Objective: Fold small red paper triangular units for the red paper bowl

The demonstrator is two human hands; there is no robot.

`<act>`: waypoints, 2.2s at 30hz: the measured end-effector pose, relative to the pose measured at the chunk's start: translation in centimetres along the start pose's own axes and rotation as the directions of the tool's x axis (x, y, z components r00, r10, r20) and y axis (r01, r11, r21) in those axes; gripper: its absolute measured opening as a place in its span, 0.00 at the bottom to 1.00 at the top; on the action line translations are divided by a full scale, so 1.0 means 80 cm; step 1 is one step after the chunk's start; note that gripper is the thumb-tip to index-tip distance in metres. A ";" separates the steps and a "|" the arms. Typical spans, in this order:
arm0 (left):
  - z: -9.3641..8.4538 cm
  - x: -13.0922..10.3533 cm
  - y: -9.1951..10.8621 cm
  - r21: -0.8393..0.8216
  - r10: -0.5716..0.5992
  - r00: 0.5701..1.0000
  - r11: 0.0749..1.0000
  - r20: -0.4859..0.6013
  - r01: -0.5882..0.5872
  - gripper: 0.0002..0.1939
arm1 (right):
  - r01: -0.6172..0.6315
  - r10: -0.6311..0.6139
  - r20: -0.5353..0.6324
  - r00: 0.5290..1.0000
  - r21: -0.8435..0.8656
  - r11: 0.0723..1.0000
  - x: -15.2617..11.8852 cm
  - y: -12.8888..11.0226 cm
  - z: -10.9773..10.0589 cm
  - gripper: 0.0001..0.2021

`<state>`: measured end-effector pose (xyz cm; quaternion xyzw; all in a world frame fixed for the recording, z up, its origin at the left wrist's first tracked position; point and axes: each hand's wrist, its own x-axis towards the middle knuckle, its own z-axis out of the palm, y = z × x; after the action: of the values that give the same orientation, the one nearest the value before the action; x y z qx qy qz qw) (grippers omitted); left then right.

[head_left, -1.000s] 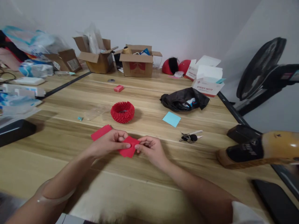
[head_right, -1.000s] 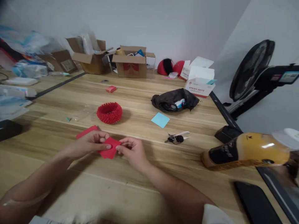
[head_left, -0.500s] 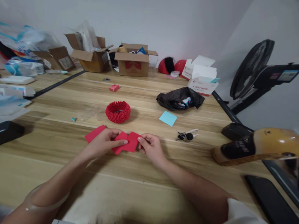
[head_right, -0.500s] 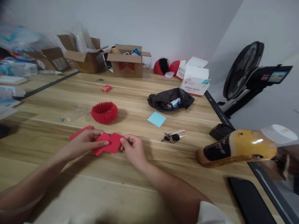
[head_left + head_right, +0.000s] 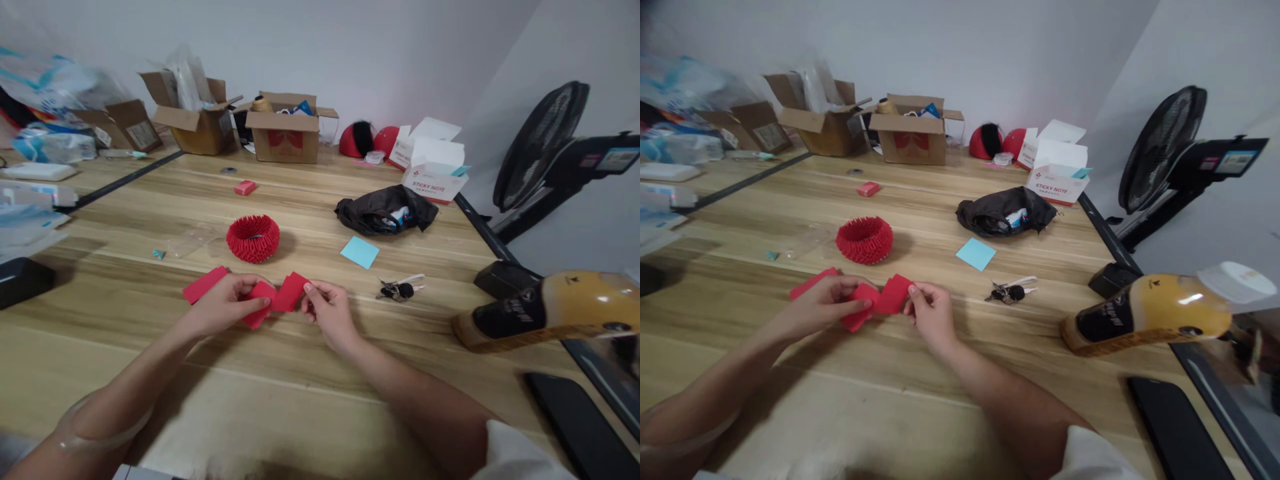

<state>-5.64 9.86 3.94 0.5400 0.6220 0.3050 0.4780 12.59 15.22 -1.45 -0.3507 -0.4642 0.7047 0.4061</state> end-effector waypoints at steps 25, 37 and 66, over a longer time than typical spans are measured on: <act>0.020 -0.001 -0.005 -0.165 -0.017 0.968 0.986 -0.249 -0.025 0.23 | -0.104 0.109 0.054 0.993 -0.087 0.991 -0.002 -0.007 0.000 0.20; 0.005 -0.006 0.007 0.337 0.264 0.873 0.933 -0.409 -0.124 0.18 | -0.070 0.076 0.101 0.992 -0.064 0.995 -0.004 -0.008 -0.003 0.10; 0.031 -0.005 0.006 -0.225 0.043 0.956 0.968 -0.290 -0.112 0.15 | -0.073 0.058 0.280 0.958 0.044 0.996 -0.005 -0.007 -0.001 0.10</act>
<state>-3.17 9.26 3.58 0.4533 0.6209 0.4704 0.4332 12.99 15.02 -0.94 -0.2521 -0.4858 0.7723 0.3225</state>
